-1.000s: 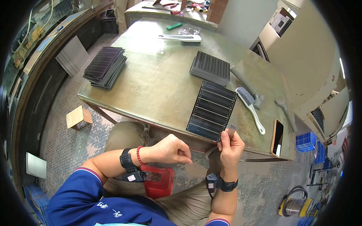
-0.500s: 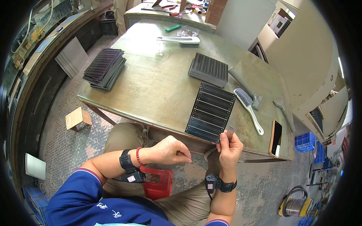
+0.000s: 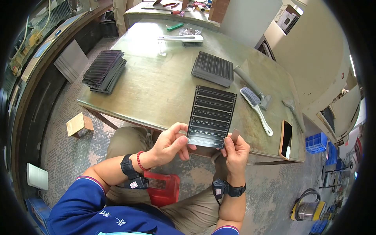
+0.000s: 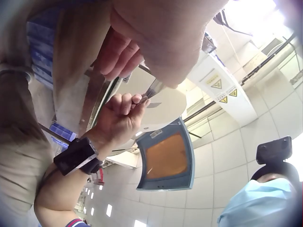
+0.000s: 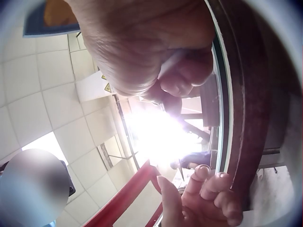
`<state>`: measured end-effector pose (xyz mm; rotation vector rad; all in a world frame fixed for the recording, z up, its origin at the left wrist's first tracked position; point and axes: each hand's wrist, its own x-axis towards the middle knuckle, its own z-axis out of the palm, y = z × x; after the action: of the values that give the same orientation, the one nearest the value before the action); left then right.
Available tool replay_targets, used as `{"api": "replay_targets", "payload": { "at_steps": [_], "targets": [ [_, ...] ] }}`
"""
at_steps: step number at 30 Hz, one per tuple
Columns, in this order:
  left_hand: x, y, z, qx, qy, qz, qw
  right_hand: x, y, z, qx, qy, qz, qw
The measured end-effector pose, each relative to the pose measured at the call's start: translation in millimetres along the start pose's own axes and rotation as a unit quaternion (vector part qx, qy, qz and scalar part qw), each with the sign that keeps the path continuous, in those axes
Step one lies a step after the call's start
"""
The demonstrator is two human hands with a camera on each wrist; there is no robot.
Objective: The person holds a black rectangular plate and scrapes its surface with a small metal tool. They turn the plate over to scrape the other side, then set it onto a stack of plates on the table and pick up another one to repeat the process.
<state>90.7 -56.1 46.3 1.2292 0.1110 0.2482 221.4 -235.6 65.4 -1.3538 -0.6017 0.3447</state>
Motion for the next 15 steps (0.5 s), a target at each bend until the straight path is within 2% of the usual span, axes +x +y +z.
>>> {"api": "replay_targets", "payload": {
  "at_steps": [2, 6, 8, 10, 11, 12, 13, 14, 15],
  "targets": [
    [1.8, 1.4, -5.4, 0.011, -0.032, 0.012, 0.999, -0.8, 3.5, 0.0, 0.012, -0.041, 0.015, 0.999],
    [-0.6, 7.0, 0.3, -0.013, -0.019, -0.004, 1.000, -3.6, 4.0, 16.0, 0.011, -0.055, 0.043, 0.998],
    [-2.4, 13.0, 4.2, -0.023, 0.014, -0.008, 1.000, -4.1, 2.3, 22.2, -0.064, -0.057, 0.053, 0.995],
    [-0.5, 16.5, 3.5, 0.051, 0.038, 0.029, 0.998, -5.0, 0.3, 27.5, -0.107, -0.040, 0.058, 0.992],
    [0.0, 15.8, 2.3, 0.054, 0.055, 0.040, 0.996, -4.2, 2.2, 30.8, -0.234, 0.006, -0.066, 0.970],
    [0.2, 15.9, 2.0, 0.054, 0.056, 0.040, 0.996, -3.5, 3.4, 32.7, -0.353, 0.052, -0.188, 0.915],
    [0.7, 16.0, 2.0, 0.096, 0.071, 0.076, 0.990, -2.9, 2.3, 32.5, -0.352, 0.051, -0.188, 0.915],
    [0.8, 16.0, 2.1, 0.138, 0.086, 0.111, 0.980, -2.5, -0.9, 31.7, -0.445, 0.028, -0.263, 0.856],
    [0.9, 15.3, 1.9, 0.139, 0.087, 0.110, 0.980, -2.6, -4.3, 31.4, -0.529, 0.004, -0.334, 0.780]
  ]
}}
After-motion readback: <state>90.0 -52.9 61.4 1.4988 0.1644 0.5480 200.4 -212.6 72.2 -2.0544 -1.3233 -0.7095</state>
